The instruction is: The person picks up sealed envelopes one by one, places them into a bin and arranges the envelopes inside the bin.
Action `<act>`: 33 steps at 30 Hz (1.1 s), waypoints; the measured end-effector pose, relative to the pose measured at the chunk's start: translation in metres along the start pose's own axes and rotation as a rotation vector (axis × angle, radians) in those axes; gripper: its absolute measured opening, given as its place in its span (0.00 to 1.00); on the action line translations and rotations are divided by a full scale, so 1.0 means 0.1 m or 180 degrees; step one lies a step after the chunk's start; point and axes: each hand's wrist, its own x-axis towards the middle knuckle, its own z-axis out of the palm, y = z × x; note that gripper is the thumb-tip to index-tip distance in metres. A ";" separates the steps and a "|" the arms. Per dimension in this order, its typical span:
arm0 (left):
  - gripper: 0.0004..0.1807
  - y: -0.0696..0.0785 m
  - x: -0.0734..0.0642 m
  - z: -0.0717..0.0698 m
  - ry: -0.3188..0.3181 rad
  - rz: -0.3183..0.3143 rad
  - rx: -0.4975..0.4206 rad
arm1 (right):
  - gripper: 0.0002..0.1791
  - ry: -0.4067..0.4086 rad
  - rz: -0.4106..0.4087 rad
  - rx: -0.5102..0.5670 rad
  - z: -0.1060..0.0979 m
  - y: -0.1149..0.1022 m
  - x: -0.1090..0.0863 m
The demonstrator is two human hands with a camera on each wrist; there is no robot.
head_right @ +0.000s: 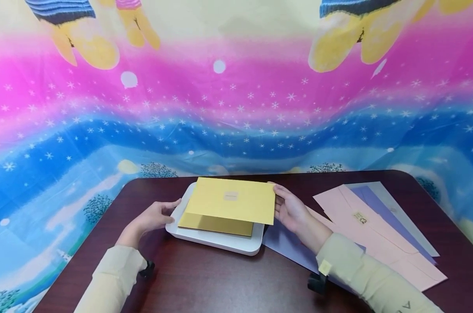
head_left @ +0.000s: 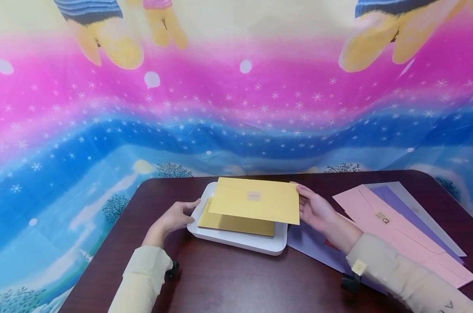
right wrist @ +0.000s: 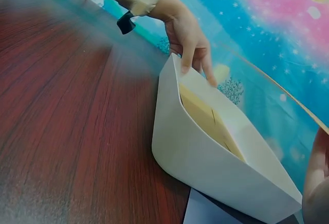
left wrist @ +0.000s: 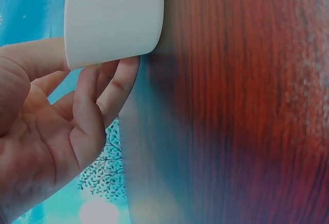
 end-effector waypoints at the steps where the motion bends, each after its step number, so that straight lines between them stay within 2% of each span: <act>1: 0.37 0.00 0.00 0.00 -0.0001 0.0006 -0.0002 | 0.20 -0.0045 -0.0004 -0.0003 0.00 0.01 0.01; 6: 0.37 0.01 0.01 0.00 0.0005 0.0021 -0.0002 | 0.20 -0.0137 0.0035 -0.0070 0.05 0.04 0.05; 10: 0.37 0.02 0.00 0.00 0.0005 0.0027 -0.0012 | 0.11 -0.0052 0.0124 -0.0065 0.10 0.05 0.07; 13: 0.37 0.02 0.00 0.01 0.0000 0.0051 -0.0004 | 0.09 0.0006 0.0167 -0.0092 0.13 0.05 0.09; 26: 0.37 0.01 -0.01 0.02 0.0021 0.0080 0.0030 | 0.25 0.0065 0.0203 -0.0677 0.18 0.01 0.13; 33: 0.37 0.01 -0.02 0.02 -0.0032 0.0102 -0.0017 | 0.20 -0.0012 0.0286 -0.0861 0.22 0.07 0.19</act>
